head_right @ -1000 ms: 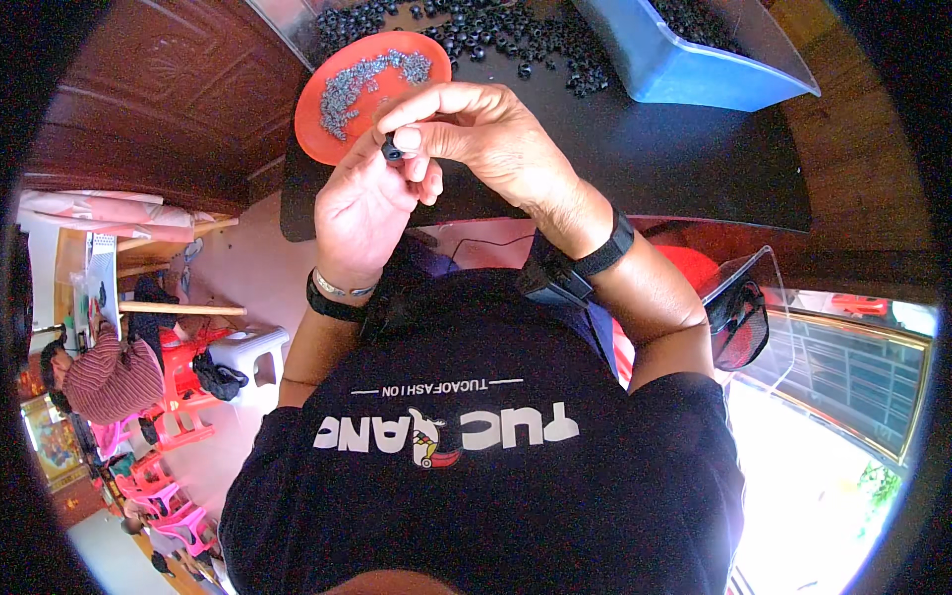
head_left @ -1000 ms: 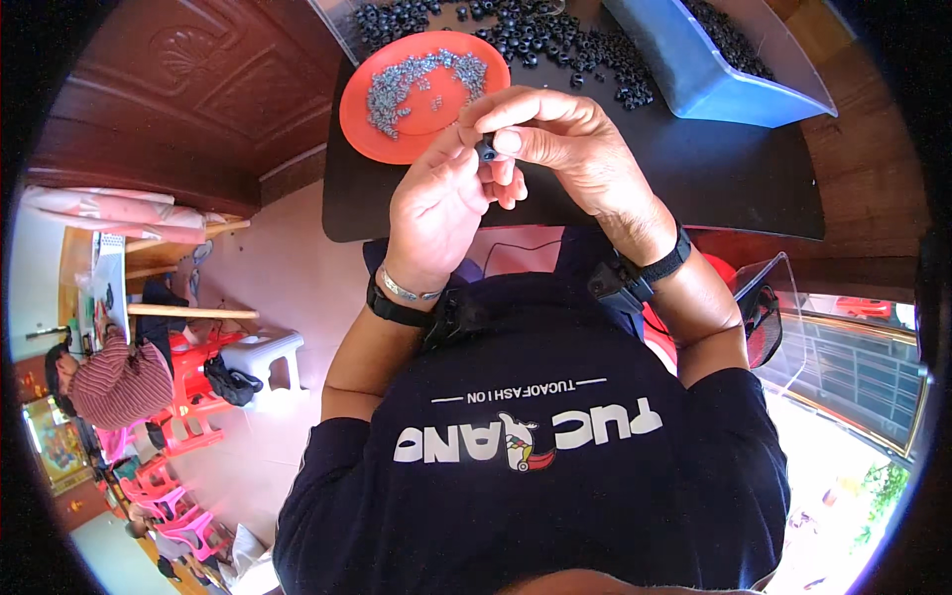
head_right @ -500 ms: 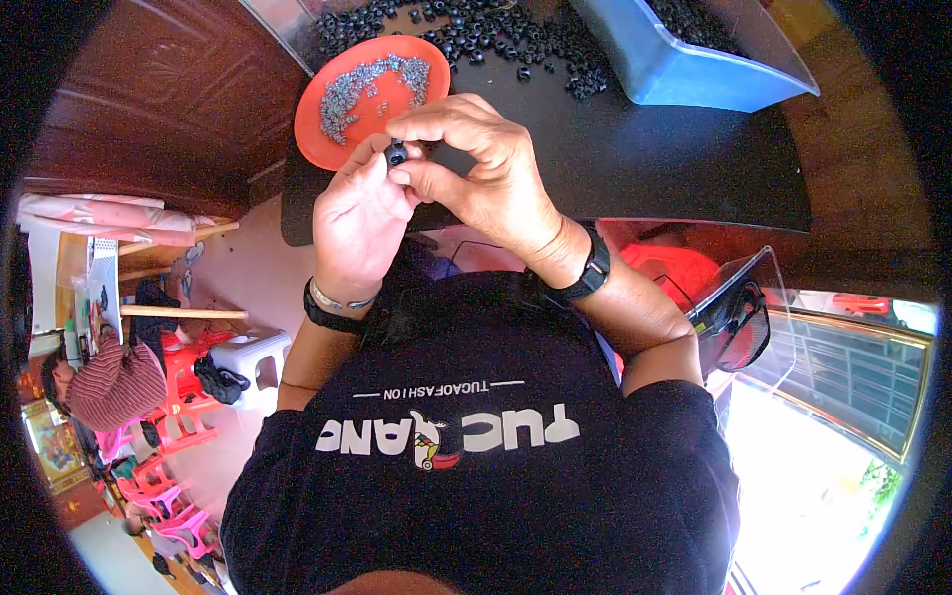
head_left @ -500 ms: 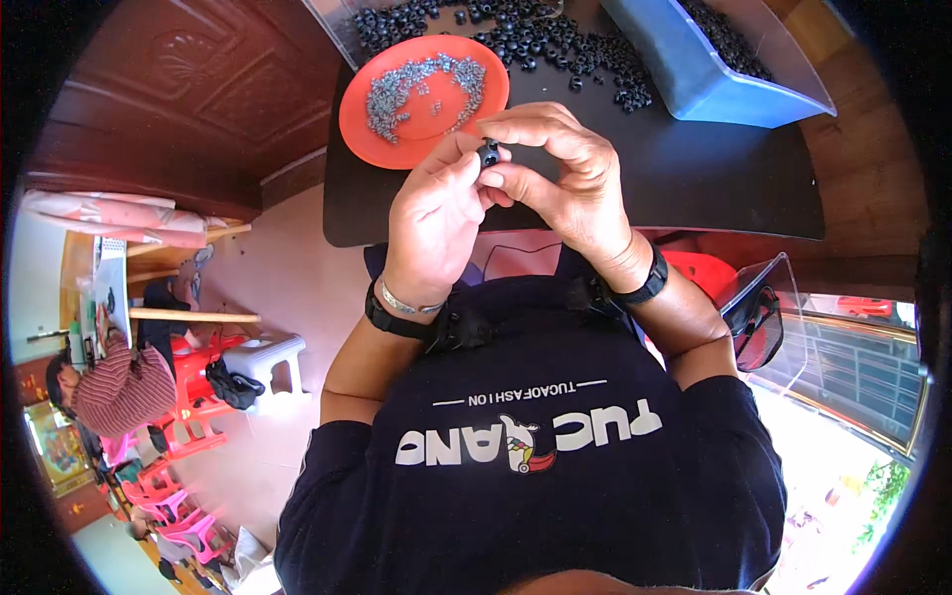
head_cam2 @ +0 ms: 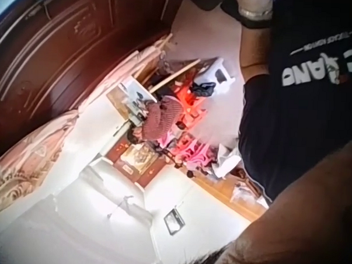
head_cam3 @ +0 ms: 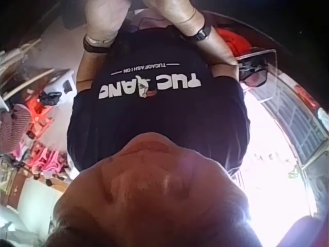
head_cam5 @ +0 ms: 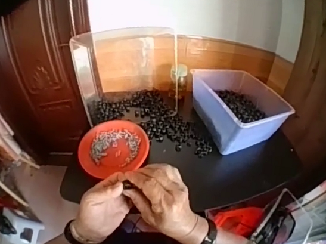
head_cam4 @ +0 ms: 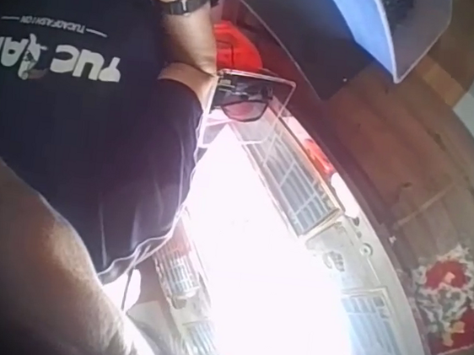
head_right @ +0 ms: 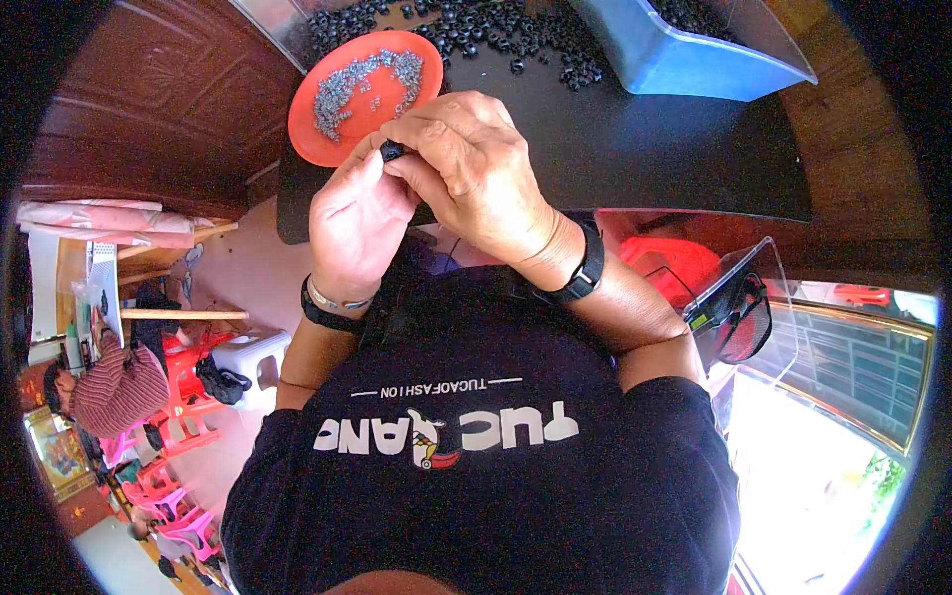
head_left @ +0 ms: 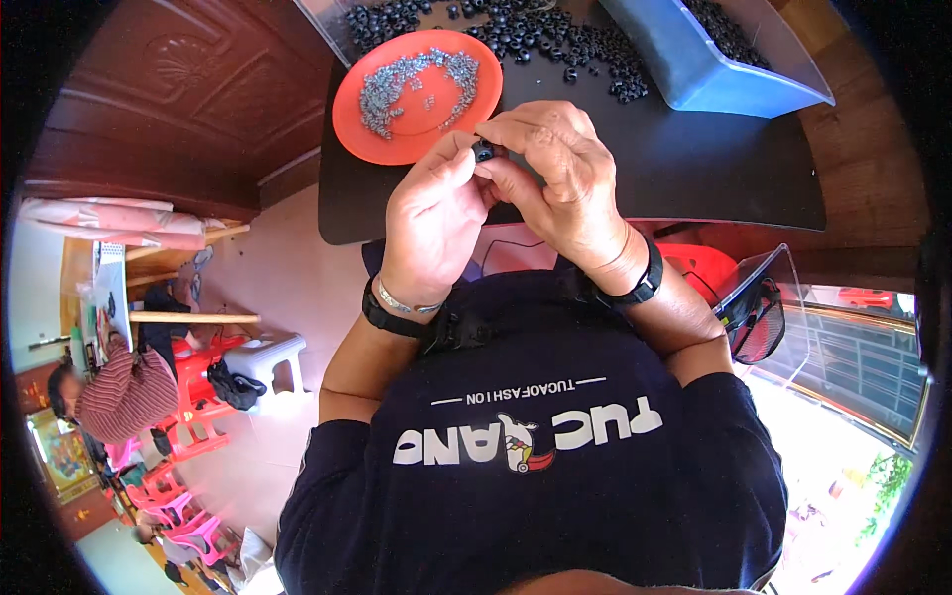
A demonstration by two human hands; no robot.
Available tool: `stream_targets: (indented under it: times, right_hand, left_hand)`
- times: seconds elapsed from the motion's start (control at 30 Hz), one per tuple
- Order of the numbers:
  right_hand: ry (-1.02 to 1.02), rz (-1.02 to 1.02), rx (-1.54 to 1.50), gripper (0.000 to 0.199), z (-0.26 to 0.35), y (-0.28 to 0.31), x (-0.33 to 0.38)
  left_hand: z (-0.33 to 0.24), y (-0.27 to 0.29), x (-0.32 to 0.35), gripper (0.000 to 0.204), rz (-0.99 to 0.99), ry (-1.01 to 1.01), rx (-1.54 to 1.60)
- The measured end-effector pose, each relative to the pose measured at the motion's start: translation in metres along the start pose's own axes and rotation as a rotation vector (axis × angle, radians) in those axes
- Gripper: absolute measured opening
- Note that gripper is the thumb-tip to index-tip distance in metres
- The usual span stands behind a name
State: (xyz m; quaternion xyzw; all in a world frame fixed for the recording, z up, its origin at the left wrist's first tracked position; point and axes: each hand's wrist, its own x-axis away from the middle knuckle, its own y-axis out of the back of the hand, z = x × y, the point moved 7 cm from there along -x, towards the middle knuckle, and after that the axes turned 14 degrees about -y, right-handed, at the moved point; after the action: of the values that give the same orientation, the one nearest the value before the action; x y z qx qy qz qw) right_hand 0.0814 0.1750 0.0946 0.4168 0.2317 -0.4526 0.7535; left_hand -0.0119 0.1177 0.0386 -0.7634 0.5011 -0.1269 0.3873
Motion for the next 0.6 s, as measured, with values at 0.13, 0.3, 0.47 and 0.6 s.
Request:
stream_targets:
  times: [0.13,0.3,0.47,0.6]
  right_hand:
    - [0.041,-0.035,0.051,0.029,0.003,-0.003,0.002]
    - [0.072,-0.044,0.065,0.029,0.002,-0.01,0.003]
    - [-0.047,0.043,-0.063,0.036,-0.015,-0.016,0.008]
    - [-0.495,0.275,-0.563,0.056,-0.041,-0.031,0.015]
  left_hand:
    - [0.0,0.001,-0.001,0.02,-0.019,0.009,0.016]
    - [0.005,0.01,-0.001,0.019,-0.081,0.03,0.034]
    - [0.007,0.016,-0.002,0.021,-0.019,-0.002,0.072]
    - [0.007,0.018,-0.003,0.023,-0.031,0.031,0.165]
